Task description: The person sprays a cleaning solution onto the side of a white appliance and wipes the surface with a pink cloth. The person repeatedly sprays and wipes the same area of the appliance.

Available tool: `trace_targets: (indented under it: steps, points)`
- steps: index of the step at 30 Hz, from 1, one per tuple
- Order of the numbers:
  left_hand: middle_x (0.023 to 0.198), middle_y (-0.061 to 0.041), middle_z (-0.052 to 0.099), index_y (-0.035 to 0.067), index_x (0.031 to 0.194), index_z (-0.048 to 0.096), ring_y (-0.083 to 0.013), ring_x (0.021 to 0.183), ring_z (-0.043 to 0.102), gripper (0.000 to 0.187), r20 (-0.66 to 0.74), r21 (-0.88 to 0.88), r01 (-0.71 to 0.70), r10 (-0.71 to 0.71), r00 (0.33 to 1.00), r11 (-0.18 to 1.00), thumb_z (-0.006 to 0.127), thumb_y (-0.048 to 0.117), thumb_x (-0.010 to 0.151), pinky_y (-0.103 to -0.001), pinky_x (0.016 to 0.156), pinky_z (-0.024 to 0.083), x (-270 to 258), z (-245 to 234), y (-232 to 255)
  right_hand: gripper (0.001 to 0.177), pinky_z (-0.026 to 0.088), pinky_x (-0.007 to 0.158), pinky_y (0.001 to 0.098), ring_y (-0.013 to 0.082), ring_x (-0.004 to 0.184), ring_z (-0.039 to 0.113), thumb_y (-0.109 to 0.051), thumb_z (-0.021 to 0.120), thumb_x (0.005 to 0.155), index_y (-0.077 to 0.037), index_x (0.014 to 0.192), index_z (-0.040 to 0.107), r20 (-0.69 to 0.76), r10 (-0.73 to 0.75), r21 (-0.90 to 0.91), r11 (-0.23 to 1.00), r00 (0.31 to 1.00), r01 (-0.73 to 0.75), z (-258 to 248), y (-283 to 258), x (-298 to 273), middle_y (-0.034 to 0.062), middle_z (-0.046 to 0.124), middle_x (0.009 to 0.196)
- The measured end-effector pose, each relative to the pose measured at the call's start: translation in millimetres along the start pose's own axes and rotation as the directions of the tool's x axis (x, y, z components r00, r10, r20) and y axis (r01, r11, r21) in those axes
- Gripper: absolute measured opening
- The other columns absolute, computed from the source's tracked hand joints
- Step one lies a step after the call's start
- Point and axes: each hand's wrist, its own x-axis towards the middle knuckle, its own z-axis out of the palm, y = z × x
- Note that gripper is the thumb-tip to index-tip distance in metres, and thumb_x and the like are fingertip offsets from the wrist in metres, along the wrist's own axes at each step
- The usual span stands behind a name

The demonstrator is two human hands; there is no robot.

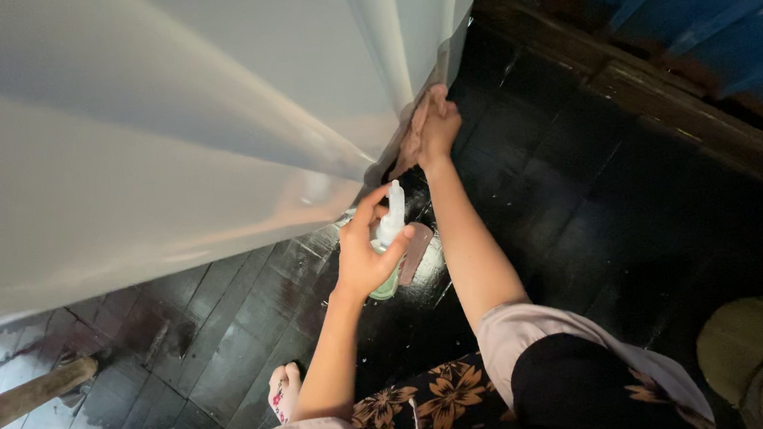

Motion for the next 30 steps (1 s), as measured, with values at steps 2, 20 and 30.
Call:
trace_targets:
  steps: [2, 20, 30]
  points:
    - [0.086, -0.006, 0.07, 0.007, 0.14, 0.056, -0.0162, 0.074, 0.069, 0.062, 0.003, -0.002, 0.029, -0.029, 1.0, 1.0, 0.08, 0.017, 0.083, -0.029, 0.073, 0.055, -2, -2, 3, 0.028, 0.038, 0.044, 0.0393, 0.0197, 0.05, 0.048, -0.016, 0.054, 0.099, -0.007, 0.073, 0.047, -0.01, 0.078, 0.086, 0.993, 0.997, -0.076, 4, -10, -12, 0.0068, 0.052, 0.062]
    - [0.091, -0.008, 0.073, 0.005, 0.14, 0.056, -0.0154, 0.083, 0.072, 0.062, -0.001, 0.004, -0.033, 0.033, 0.999, 0.999, 0.08, 0.016, 0.084, -0.03, 0.082, 0.057, -6, 6, 18, 0.02, 0.04, 0.116, 0.0312, 0.018, 0.124, 0.056, 0.003, 0.041, 0.106, -0.003, 0.125, 0.046, -0.174, -0.455, 0.241, 0.84, 0.873, 0.486, 87, -151, -70, 0.0127, 0.059, 0.131]
    - [0.092, -0.007, 0.074, 0.006, 0.141, 0.055, -0.0153, 0.08, 0.071, 0.065, -0.006, -0.017, 0.039, -0.039, 0.999, 0.999, 0.08, 0.016, 0.082, -0.028, 0.078, 0.056, -5, -8, 6, 0.022, 0.043, 0.108, 0.0332, 0.0214, 0.107, 0.056, 0.01, 0.04, 0.102, -0.001, 0.12, 0.048, -0.228, -0.509, 0.148, 0.824, 0.83, 0.547, 85, -106, -39, 0.0099, 0.055, 0.109]
